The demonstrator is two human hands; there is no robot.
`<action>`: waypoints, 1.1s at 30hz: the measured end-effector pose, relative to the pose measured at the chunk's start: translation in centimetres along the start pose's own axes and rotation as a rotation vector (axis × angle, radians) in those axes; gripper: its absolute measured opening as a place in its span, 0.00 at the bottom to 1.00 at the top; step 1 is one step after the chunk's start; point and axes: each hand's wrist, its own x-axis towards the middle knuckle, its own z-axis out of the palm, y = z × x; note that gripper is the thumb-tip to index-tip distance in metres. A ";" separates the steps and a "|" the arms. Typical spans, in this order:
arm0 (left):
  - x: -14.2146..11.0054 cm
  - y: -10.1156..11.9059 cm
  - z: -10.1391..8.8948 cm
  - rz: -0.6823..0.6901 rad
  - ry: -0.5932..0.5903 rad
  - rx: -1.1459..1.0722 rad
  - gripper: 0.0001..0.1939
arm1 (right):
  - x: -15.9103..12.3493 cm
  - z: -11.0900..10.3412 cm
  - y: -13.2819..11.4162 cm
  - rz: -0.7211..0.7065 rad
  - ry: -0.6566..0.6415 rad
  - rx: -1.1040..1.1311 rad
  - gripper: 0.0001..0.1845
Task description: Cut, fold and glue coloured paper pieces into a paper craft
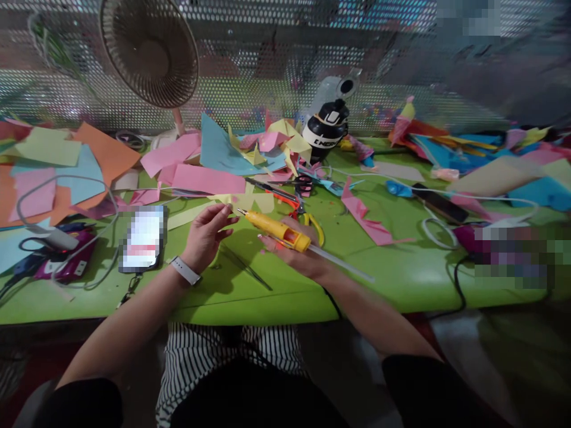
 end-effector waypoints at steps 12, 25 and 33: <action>0.1 -0.4 -0.4 0.155 -0.130 0.168 0.19 | -0.2 -0.4 0.9 -0.239 0.057 -0.150 0.12; -0.1 -0.5 -0.3 0.189 -0.157 0.185 0.19 | -0.4 -0.2 1.2 -0.273 0.057 -0.190 0.14; 0.0 -0.5 -0.3 0.205 -0.176 0.172 0.19 | -0.2 -0.2 1.3 -0.246 0.047 -0.161 0.16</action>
